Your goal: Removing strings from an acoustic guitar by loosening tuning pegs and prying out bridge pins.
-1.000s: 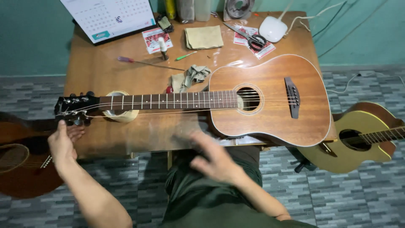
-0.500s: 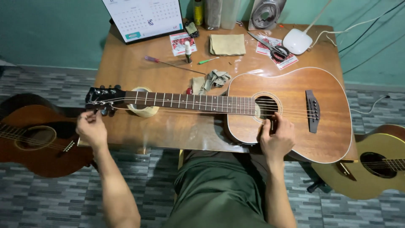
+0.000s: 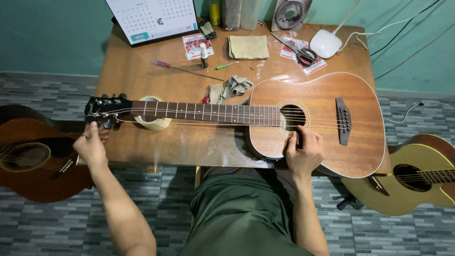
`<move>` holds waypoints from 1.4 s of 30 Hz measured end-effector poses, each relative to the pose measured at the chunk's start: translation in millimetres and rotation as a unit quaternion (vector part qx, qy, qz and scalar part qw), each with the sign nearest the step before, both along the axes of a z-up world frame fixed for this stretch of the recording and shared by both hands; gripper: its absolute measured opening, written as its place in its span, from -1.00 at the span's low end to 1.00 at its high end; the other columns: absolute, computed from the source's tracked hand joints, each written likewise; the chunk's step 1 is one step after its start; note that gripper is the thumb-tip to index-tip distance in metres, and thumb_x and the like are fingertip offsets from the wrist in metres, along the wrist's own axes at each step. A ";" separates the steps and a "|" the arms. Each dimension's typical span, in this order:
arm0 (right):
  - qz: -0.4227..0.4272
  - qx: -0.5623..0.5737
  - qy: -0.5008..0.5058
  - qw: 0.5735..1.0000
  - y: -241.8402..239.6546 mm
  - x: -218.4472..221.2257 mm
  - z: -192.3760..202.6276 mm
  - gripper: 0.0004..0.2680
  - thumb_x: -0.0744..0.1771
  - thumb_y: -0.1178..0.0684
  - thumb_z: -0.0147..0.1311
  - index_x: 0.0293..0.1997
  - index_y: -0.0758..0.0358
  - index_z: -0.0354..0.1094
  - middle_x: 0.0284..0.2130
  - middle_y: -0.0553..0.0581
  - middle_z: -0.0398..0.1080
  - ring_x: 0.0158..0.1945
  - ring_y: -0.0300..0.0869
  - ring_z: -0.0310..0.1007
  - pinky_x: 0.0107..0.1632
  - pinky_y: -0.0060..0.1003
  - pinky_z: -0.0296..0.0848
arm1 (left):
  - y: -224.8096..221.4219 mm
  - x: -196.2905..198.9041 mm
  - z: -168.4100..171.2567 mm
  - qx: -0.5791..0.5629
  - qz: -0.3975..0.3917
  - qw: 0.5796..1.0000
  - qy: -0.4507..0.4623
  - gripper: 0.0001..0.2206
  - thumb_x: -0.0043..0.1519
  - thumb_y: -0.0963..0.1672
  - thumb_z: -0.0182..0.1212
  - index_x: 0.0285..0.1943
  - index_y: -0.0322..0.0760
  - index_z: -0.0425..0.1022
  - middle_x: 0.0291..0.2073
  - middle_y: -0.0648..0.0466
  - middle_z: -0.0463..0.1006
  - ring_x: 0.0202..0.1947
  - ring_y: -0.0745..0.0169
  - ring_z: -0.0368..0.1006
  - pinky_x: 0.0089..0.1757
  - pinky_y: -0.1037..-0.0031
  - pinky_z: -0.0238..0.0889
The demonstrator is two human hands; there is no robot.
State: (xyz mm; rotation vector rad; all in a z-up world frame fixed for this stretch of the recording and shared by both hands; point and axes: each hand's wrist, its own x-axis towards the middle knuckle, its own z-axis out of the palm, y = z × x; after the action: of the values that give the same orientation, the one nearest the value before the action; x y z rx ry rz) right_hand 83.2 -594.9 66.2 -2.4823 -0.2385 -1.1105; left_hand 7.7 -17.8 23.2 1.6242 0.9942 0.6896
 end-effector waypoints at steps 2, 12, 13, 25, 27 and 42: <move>0.018 0.011 -0.021 1.000 2.6 -2.4 5.5 -0.89 0.36 0.22 0.18 -0.05 0.26 0.52 -0.20 0.16 0.58 -0.19 -0.02 0.50 -0.16 -0.20 0.47 | -8.5 -1.4 21.1 -0.021 -0.004 1.000 -0.001 -0.85 0.42 -0.09 0.27 -0.17 -0.20 0.59 -0.33 0.16 0.67 -0.40 0.53 0.57 -0.33 0.72 0.43; 0.050 0.029 -0.016 0.998 1.8 -6.7 8.5 -0.87 0.33 0.32 0.15 -0.06 0.34 0.49 -0.21 0.24 0.55 -0.18 0.03 0.46 -0.10 -0.14 0.45 | 6.8 -9.1 -17.7 0.095 -0.068 0.991 -0.071 -0.64 0.60 0.01 0.01 -0.06 -0.34 0.52 -0.27 0.01 0.65 -0.36 0.31 0.59 -0.34 0.59 0.46; 0.052 0.026 -0.016 0.998 1.8 -6.2 7.9 -0.87 0.33 0.32 0.15 -0.06 0.34 0.49 -0.21 0.24 0.55 -0.18 0.03 0.46 -0.10 -0.14 0.45 | 9.0 -5.0 -19.6 0.093 -0.066 0.991 -0.072 -0.64 0.60 0.01 0.01 -0.06 -0.34 0.52 -0.27 0.01 0.65 -0.36 0.31 0.59 -0.34 0.59 0.46; 0.036 0.012 -0.029 0.999 3.1 -4.9 9.0 -0.90 0.34 0.31 0.14 -0.10 0.35 0.48 -0.24 0.25 0.54 -0.20 0.03 0.47 -0.12 -0.15 0.46 | 6.5 0.6 2.1 -0.049 -0.034 0.998 0.010 -0.70 0.53 0.00 0.02 -0.14 -0.20 0.55 -0.34 0.12 0.67 -0.40 0.48 0.60 -0.34 0.72 0.41; 0.034 0.008 -0.024 0.999 2.6 -5.2 14.1 -0.90 0.34 0.30 0.11 -0.10 0.32 0.46 -0.27 0.23 0.52 -0.24 0.03 0.45 -0.18 -0.17 0.43 | 20.9 7.3 -23.6 -0.054 -0.045 0.997 -0.021 -0.66 0.55 -0.02 0.02 -0.17 -0.31 0.55 -0.34 0.04 0.67 -0.45 0.39 0.60 -0.40 0.69 0.39; 0.196 0.454 0.200 0.846 60.7 -31.6 88.8 -0.66 0.36 0.11 0.05 0.31 0.23 0.25 0.19 0.17 0.38 0.24 -0.11 0.38 0.28 -0.27 0.35 | 31.8 -2.2 -30.6 -0.024 -0.105 0.994 0.015 -0.56 0.65 0.01 -0.15 -0.11 -0.37 0.51 -0.29 -0.02 0.65 -0.41 0.32 0.59 -0.37 0.70 0.37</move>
State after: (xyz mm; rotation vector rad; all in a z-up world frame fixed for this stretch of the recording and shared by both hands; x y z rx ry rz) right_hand 51.6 -534.2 155.0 -1.6276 -0.0559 -0.3542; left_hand 5.5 14.0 -7.4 1.6724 0.8391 0.4961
